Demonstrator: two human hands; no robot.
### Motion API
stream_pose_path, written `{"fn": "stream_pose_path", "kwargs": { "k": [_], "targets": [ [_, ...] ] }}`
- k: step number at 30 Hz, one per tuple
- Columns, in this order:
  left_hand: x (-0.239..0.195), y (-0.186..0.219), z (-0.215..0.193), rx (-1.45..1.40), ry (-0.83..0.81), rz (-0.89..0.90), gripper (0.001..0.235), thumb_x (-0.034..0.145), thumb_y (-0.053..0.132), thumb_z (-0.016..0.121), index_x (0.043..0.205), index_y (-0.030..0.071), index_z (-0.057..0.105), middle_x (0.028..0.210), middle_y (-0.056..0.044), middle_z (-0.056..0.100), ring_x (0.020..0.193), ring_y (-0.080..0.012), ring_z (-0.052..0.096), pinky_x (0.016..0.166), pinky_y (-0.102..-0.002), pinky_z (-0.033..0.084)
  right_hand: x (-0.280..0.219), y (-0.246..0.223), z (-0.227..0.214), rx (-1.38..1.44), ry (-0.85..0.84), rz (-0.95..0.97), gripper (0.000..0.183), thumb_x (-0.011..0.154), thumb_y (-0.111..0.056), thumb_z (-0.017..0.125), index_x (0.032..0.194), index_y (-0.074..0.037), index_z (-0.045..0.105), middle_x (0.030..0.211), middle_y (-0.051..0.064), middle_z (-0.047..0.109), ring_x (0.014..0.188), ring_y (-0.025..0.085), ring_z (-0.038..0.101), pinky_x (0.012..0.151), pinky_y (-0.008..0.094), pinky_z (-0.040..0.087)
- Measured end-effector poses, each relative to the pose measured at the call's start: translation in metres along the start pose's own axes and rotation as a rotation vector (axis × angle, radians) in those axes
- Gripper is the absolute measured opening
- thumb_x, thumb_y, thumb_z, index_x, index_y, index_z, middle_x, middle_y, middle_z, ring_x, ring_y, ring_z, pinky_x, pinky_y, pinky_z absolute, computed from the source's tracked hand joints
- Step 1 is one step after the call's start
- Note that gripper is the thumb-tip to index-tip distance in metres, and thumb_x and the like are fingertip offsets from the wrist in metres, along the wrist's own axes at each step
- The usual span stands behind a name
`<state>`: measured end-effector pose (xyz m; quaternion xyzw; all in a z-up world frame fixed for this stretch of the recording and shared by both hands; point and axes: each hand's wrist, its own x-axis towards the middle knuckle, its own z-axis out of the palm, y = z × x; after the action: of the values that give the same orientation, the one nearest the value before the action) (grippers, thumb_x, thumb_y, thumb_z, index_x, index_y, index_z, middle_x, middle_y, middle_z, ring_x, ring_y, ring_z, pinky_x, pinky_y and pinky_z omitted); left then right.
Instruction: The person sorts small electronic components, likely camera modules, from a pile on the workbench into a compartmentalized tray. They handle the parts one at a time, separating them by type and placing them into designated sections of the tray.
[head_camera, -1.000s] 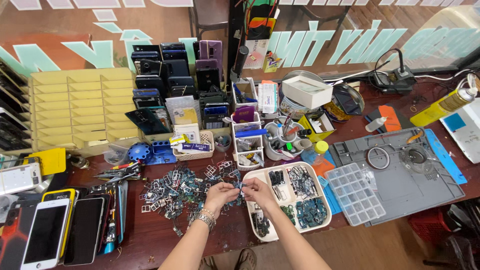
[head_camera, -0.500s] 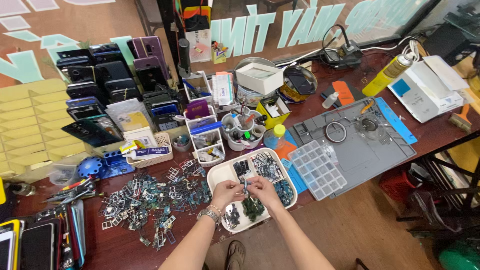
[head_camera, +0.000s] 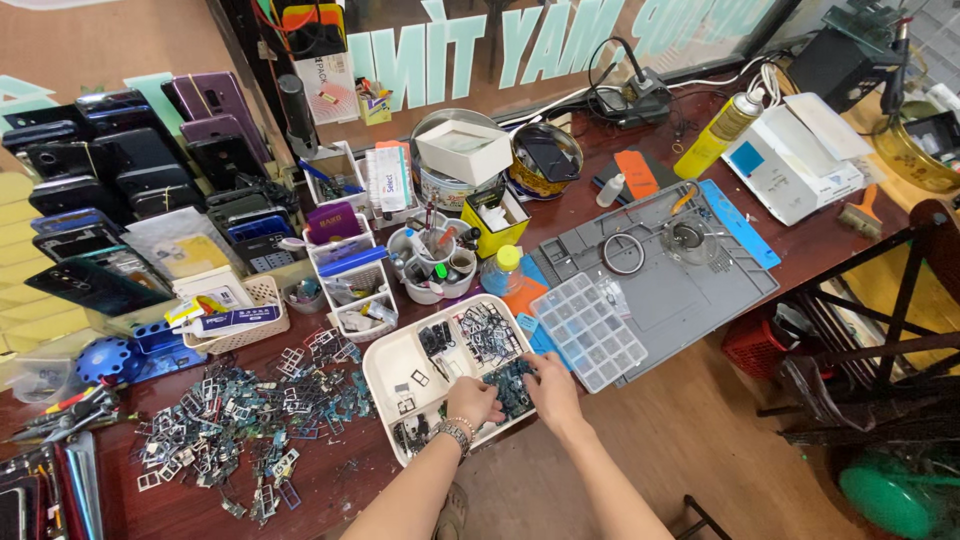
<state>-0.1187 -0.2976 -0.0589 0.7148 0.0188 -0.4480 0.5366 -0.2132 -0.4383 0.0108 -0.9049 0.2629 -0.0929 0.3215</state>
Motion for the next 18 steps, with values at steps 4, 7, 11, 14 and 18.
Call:
{"fn": "stream_pose_path", "kwargs": {
  "k": [4,7,11,14,18],
  "targets": [
    [-0.003,-0.004,-0.006,-0.103,-0.006,0.021,0.024,0.094,0.006,0.061,0.104,-0.015,0.070,0.083,-0.023,0.077,0.063,-0.0282,0.078,0.054,-0.034,0.065,-0.001,-0.019,-0.010,0.050,-0.036,0.077,0.027,0.084,-0.007,0.071,0.111,-0.010,0.073,0.103,0.013,0.066,0.091,0.029,0.071,0.081,0.041,0.054],
    [-0.008,-0.002,-0.014,-0.168,-0.021,0.029,0.025,0.095,0.006,0.062,0.104,-0.015,0.069,0.083,-0.023,0.077,0.064,-0.0294,0.078,0.055,-0.035,0.065,0.000,-0.034,-0.011,0.036,-0.007,0.041,0.024,0.083,-0.007,0.072,0.107,-0.010,0.073,0.099,0.012,0.067,0.093,0.029,0.070,0.081,0.041,0.054],
    [-0.020,0.007,-0.032,-0.256,-0.005,0.090,0.026,0.095,0.009,0.062,0.104,-0.014,0.069,0.083,-0.021,0.076,0.063,-0.0274,0.077,0.056,-0.034,0.065,0.009,-0.062,0.002,0.081,-0.054,0.032,0.023,0.085,-0.010,0.071,0.108,-0.010,0.073,0.097,0.010,0.069,0.088,0.028,0.071,0.080,0.040,0.055],
    [-0.031,0.020,-0.059,-0.240,0.077,0.182,0.026,0.095,0.012,0.064,0.102,-0.012,0.072,0.082,-0.019,0.076,0.062,-0.0239,0.075,0.055,-0.032,0.063,0.015,-0.093,0.021,0.131,-0.144,-0.002,0.023,0.087,-0.010,0.070,0.110,-0.009,0.071,0.096,0.009,0.071,0.084,0.026,0.072,0.078,0.038,0.056],
    [-0.052,0.031,-0.102,-0.224,0.247,0.220,0.025,0.094,0.018,0.068,0.101,-0.005,0.074,0.084,-0.010,0.077,0.065,-0.0177,0.077,0.053,-0.030,0.062,0.016,-0.129,0.053,0.228,-0.222,-0.030,0.024,0.086,-0.011,0.070,0.110,-0.007,0.072,0.097,0.009,0.071,0.082,0.023,0.072,0.075,0.036,0.058]
  ]
}}
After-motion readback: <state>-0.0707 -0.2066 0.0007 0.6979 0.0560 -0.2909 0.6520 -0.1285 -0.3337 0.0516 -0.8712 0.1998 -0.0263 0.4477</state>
